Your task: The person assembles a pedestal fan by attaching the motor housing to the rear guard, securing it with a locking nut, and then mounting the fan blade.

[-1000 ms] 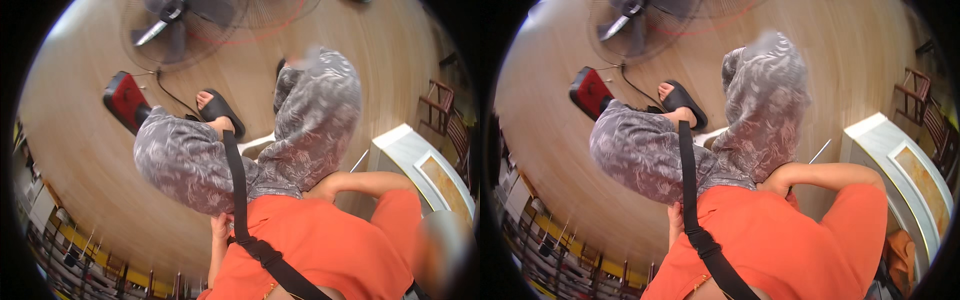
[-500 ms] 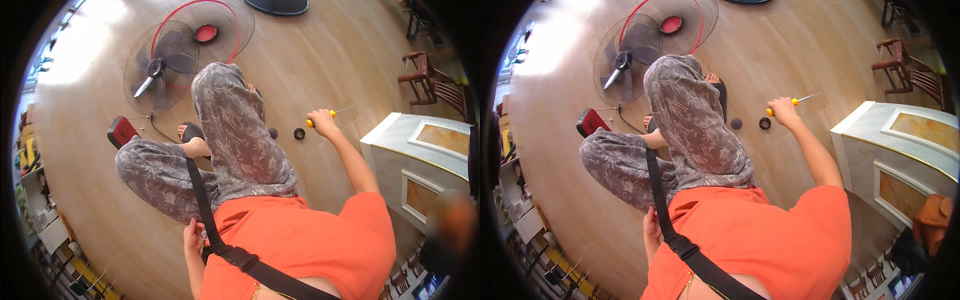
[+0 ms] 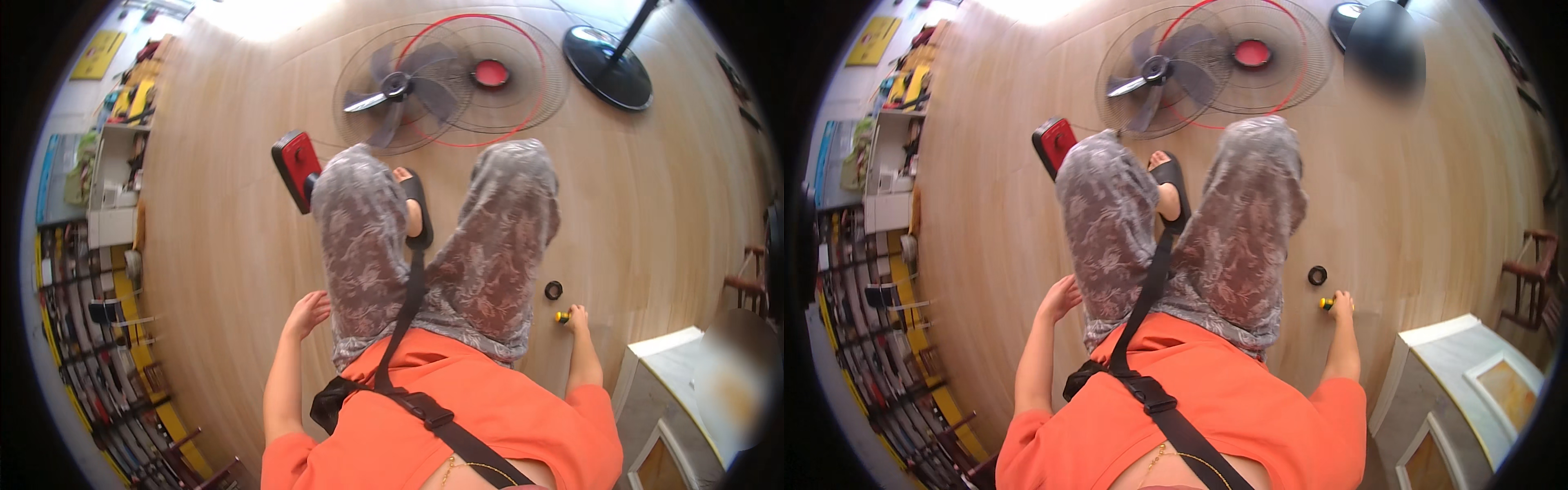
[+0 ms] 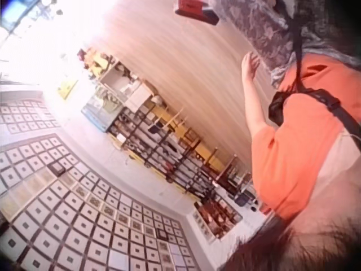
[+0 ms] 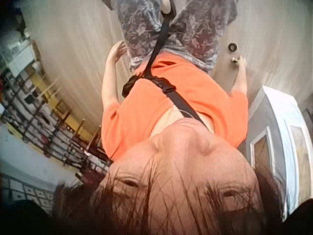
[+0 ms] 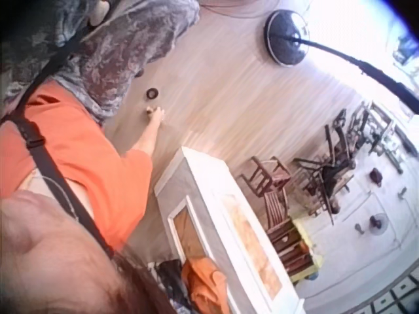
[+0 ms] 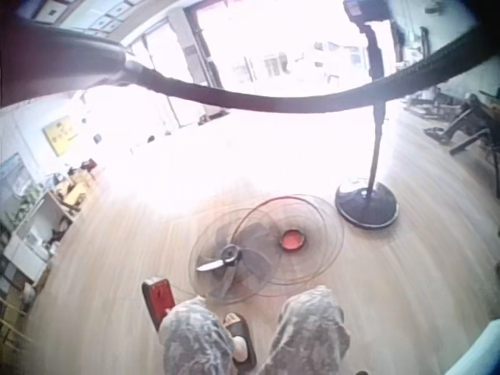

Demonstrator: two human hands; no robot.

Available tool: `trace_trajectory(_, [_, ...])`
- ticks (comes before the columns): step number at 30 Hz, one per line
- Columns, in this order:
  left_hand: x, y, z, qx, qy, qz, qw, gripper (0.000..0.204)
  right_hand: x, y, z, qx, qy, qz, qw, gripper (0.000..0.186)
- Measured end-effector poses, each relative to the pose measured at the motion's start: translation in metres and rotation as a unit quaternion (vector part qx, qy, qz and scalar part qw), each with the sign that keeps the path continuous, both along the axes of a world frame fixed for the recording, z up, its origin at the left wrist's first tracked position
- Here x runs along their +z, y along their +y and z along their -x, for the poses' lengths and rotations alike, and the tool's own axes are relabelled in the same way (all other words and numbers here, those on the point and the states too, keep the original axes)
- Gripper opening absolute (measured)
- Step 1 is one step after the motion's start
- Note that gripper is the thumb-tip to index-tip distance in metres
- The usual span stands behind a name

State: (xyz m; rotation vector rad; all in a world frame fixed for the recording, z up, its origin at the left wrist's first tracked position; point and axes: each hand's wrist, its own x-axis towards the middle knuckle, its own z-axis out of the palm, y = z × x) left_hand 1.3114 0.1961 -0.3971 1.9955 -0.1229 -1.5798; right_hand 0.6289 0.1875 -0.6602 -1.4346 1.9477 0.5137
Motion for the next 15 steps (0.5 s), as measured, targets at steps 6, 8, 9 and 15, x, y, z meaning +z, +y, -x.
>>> trace_trajectory(6, [-0.042, -0.022, 0.025, -0.04, 0.074, 0.11, 0.99, 0.03, 0.003, -0.077, 0.017, -0.189, -0.273, 0.004, 0.943, 0.024])
trace_trajectory(8, [-0.023, -0.05, 0.04, -0.067, 0.024, 0.163, 0.984, 0.036, 0.024, -0.147, 0.003, -0.177, -0.315, 0.087, 0.928, 0.023])
trace_trajectory(9, [-0.004, -0.059, 0.036, -0.045, 0.039, 0.256, 0.965, 0.038, 0.058, -0.19, -0.037, -0.194, -0.365, 0.111, 0.904, 0.024])
trace_trajectory(15, [0.13, -0.122, 0.022, 0.044, 0.135, 0.316, 0.938, 0.039, 0.264, -0.359, -0.207, -0.013, -0.679, 0.125, 0.724, 0.046])
